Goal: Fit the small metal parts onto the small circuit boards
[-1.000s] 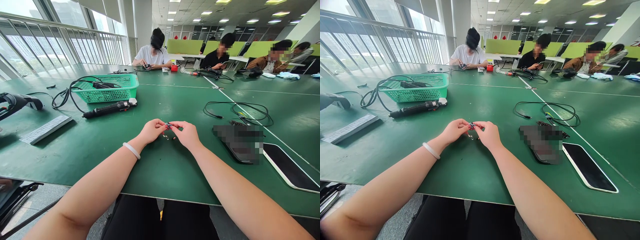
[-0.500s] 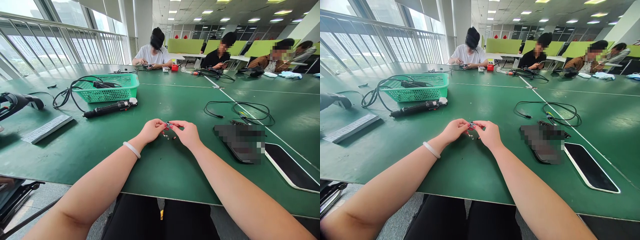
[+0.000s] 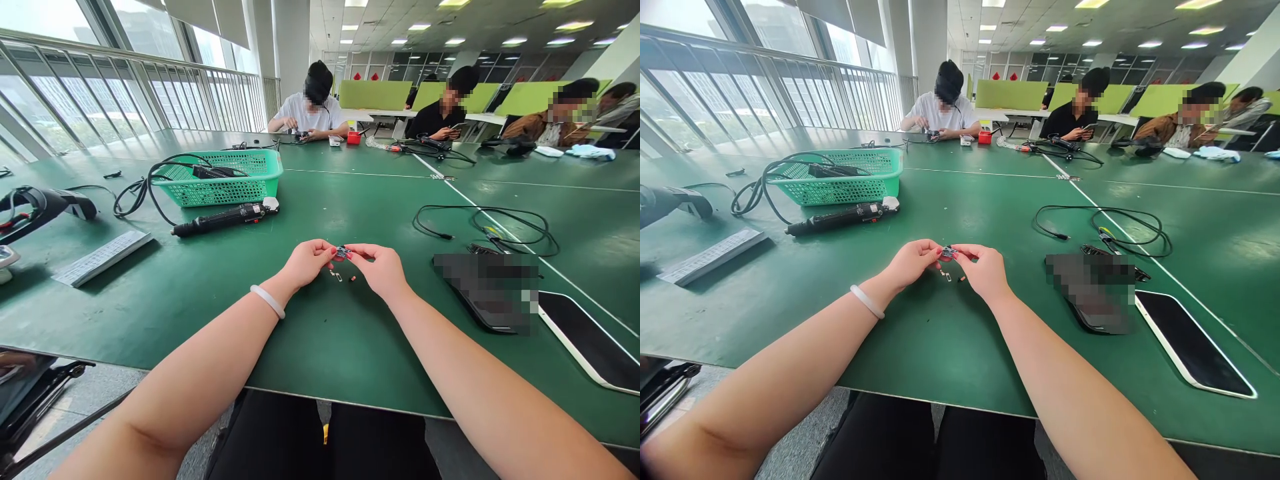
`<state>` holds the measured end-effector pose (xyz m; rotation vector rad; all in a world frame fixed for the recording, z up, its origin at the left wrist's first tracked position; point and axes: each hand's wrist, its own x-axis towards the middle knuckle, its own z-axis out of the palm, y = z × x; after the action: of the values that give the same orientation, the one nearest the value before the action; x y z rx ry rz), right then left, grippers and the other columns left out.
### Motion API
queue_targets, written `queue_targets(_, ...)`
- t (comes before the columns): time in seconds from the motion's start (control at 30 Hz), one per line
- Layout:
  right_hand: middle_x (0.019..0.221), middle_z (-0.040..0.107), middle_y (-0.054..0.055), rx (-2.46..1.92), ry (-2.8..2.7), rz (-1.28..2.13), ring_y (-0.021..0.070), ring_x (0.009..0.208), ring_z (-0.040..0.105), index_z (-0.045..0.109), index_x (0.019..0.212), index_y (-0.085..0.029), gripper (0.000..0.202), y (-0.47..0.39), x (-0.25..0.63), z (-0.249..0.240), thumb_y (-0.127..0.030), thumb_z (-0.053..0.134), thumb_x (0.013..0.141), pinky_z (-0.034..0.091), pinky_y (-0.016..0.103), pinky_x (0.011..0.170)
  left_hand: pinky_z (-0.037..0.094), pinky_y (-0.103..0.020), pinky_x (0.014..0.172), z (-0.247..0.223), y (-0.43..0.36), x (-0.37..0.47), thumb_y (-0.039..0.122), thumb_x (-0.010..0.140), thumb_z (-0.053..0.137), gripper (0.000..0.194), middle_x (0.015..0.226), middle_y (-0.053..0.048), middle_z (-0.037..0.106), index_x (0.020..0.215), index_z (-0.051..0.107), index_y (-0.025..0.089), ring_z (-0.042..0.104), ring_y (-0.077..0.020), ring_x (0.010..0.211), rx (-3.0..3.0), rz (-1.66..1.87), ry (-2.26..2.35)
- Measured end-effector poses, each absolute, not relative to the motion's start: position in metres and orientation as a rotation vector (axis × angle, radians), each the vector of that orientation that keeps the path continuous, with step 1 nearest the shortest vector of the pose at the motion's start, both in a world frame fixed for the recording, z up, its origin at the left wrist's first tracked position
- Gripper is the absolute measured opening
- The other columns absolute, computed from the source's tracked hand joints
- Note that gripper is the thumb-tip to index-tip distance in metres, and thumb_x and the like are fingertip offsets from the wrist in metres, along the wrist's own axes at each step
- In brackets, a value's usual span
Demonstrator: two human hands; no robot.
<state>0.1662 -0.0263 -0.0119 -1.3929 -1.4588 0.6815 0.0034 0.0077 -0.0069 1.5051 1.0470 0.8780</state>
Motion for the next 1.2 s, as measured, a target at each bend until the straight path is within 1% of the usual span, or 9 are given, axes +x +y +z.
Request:
queue_targets(0.17,0.089,0.074,0.005,-1.386,-1.476,0.677,0.0192,0.081,0.067,0.074,0.092,-0.02,0.023,-0.0271,0.1663,-0.0118,-0.03,0.062,0.075,0.057,0.033,0.071,0.044,-0.027,0.068,-0.0057,0.0066,0.0033,0.043,0.077,0.061,0.027,0.077,-0.004,0.069,0.072,0.057,0.016,0.057,-0.0103,0.063,1.554,0.879,1.075)
queue_targets(0.4,0.088,0.074,0.005,-1.374,-1.496,0.679,0.0197,0.08,0.067,0.074,0.091,-0.021,0.022,-0.0284,0.1663,-0.0116,-0.032,0.062,0.075,0.057,0.033,0.07,0.045,-0.027,0.068,-0.007,0.0082,0.0029,0.046,0.075,0.062,0.031,0.081,-0.006,0.07,0.072,0.058,0.015,0.056,-0.0102,0.063,1.542,0.892,1.052)
queue_targets(0.57,0.087,0.074,0.005,-1.374,-1.45,0.716,0.0194,0.08,0.068,0.074,0.091,-0.021,0.022,-0.0271,0.1661,-0.011,-0.031,0.063,0.075,0.057,0.033,0.072,0.045,-0.027,0.069,-0.0074,0.0073,0.0035,0.045,0.076,0.061,0.03,0.083,-0.006,0.069,0.077,0.06,0.015,0.055,-0.0093,0.063,1.539,0.878,1.049)
queue_targets(0.67,0.091,0.074,0.006,-1.351,-1.42,0.744,0.0207,0.082,0.068,0.074,0.091,-0.02,0.025,-0.0255,0.1667,-0.0127,-0.034,0.065,0.073,0.057,0.034,0.071,0.046,-0.028,0.07,-0.0084,0.0074,0.0036,0.043,0.073,0.065,0.03,0.084,-0.006,0.069,0.084,0.061,0.015,0.056,-0.0099,0.065,1.532,0.876,1.009)
queue_targets(0.77,0.09,0.074,0.006,-1.349,-1.42,0.767,0.0218,0.083,0.069,0.074,0.09,-0.02,0.025,-0.0252,0.1668,-0.0143,-0.036,0.066,0.073,0.058,0.034,0.071,0.045,-0.028,0.07,-0.0094,0.0081,0.0038,0.041,0.07,0.068,0.03,0.081,-0.005,0.068,0.083,0.062,0.015,0.056,-0.0101,0.065,1.539,0.893,1.009)
queue_targets(0.97,0.088,0.074,0.005,-1.359,-1.473,0.71,0.021,0.082,0.067,0.075,0.085,-0.021,0.021,-0.0272,0.1656,-0.0134,-0.036,0.064,0.074,0.057,0.033,0.071,0.045,-0.027,0.068,-0.0129,0.0111,0.0043,0.042,0.072,0.066,0.03,0.079,-0.005,0.068,0.084,0.063,0.014,0.056,-0.0095,0.064,1.532,0.917,1.028)
queue_targets(1.2,0.079,0.071,0.002,-1.385,-1.494,0.626,0.0159,0.075,0.063,0.07,0.103,-0.022,0.031,-0.0256,0.1665,-0.0152,-0.034,0.062,0.075,0.056,0.034,0.073,0.047,-0.03,0.07,-0.0111,0.0088,0.005,0.04,0.072,0.067,0.028,0.083,-0.008,0.07,0.081,0.062,0.013,0.058,-0.0109,0.066,1.521,0.89,1.042)
